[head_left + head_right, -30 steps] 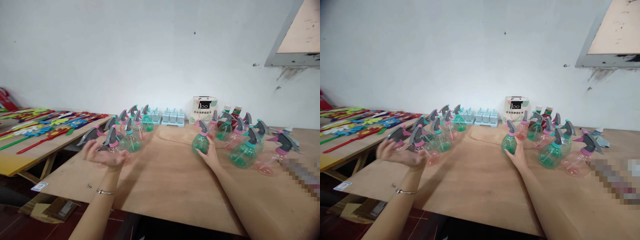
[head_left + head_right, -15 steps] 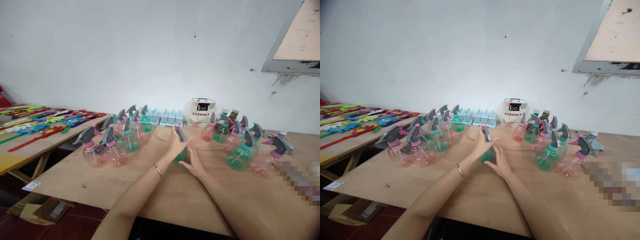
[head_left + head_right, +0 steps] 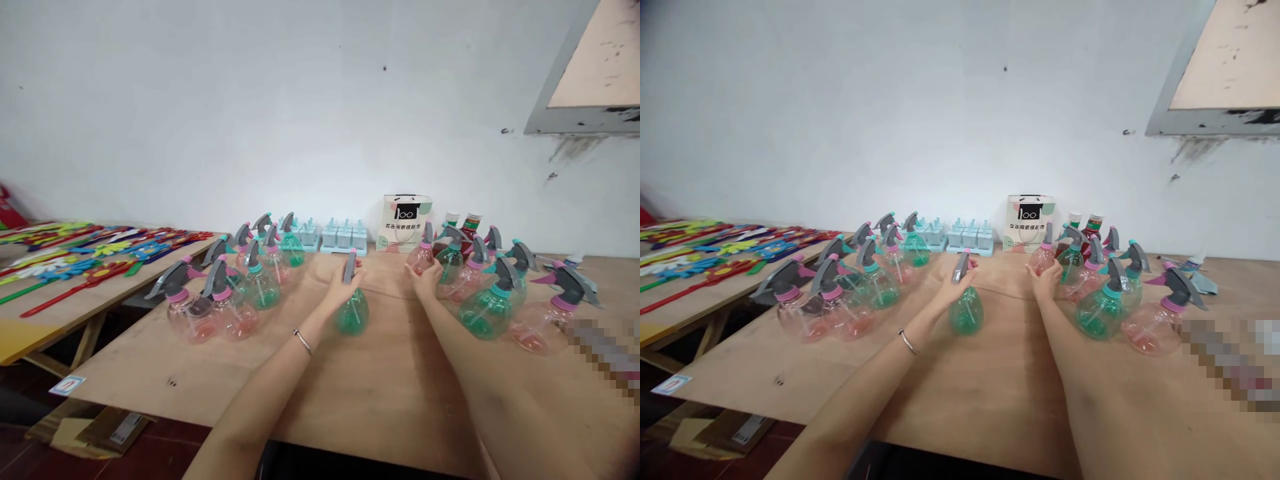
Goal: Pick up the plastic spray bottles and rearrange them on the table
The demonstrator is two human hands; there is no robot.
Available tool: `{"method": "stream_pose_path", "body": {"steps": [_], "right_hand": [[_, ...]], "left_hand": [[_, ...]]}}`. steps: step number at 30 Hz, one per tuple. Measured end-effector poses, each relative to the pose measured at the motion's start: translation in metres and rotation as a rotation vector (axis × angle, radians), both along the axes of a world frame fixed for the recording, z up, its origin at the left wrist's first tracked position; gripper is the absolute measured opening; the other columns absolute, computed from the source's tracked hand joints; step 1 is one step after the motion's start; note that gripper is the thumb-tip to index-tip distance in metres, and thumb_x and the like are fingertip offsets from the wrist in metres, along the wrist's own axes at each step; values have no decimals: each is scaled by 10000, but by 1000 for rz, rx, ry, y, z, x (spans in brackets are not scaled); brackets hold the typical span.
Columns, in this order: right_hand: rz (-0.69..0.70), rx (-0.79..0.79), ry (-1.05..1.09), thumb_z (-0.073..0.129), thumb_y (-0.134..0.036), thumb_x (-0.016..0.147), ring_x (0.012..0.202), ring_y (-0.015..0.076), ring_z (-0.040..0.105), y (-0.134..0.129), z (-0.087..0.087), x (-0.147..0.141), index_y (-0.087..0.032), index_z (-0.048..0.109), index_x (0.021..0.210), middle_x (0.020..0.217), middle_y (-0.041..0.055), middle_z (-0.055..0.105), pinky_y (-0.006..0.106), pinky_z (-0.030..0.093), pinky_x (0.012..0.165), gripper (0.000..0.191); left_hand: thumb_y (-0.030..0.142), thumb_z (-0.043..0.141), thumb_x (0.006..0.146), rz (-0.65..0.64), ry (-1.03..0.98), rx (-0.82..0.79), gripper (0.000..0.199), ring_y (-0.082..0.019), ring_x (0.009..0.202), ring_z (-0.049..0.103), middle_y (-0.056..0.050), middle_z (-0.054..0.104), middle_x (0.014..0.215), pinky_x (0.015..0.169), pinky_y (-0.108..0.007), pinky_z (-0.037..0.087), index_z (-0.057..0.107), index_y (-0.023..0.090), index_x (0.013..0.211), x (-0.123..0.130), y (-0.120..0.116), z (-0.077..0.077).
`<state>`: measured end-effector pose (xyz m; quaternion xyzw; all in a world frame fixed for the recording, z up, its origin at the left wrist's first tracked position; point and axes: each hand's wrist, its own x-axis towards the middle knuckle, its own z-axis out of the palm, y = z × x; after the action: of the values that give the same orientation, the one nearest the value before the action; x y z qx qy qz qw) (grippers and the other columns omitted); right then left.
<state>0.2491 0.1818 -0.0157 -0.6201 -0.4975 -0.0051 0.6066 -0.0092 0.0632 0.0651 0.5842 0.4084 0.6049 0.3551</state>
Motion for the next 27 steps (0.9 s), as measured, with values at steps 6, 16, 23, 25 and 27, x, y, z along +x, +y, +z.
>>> {"method": "stream_pose_path", "body": {"steps": [6,16,23,25,27], "right_hand": [[-30,-27,134,731,-497,679,1318,410,430,1,-9,-6,-106,366,1341,1365,266,459,588,341,1120,851],[365,-96,101,764,-687,627,1269,372,558,-86,-37,-7,-159,476,1351,1369,207,523,553,438,1102,941],[395,-80,116,756,-741,606,1274,374,566,-91,-35,-11,-174,493,1343,1383,212,531,573,445,1100,966],[400,-80,109,752,-745,602,1276,374,565,-91,-34,-12,-171,503,1329,1370,211,544,576,440,1105,960],[402,-73,109,753,-745,598,1270,373,569,-93,-33,-13,-169,504,1324,1366,211,546,576,444,1101,959]], "left_hand": [[508,790,726,-281,-144,-92,372,-201,983,661,-39,685,946,888,-327,509,666,187,867,-19,-7,7],[576,882,574,-724,-345,-71,592,-354,1193,647,-121,738,999,1095,-516,464,713,159,959,-35,-23,13],[328,839,641,-753,-273,-104,326,-309,1146,670,-96,741,1004,1116,-513,442,697,159,880,-25,-20,39],[312,819,661,-731,-262,-76,301,-280,1119,675,-88,738,1006,1096,-475,454,696,165,892,-26,-22,37],[309,794,677,-669,-266,-45,250,-242,1010,694,-70,731,934,1035,-426,487,694,166,855,-28,-25,32]]}}
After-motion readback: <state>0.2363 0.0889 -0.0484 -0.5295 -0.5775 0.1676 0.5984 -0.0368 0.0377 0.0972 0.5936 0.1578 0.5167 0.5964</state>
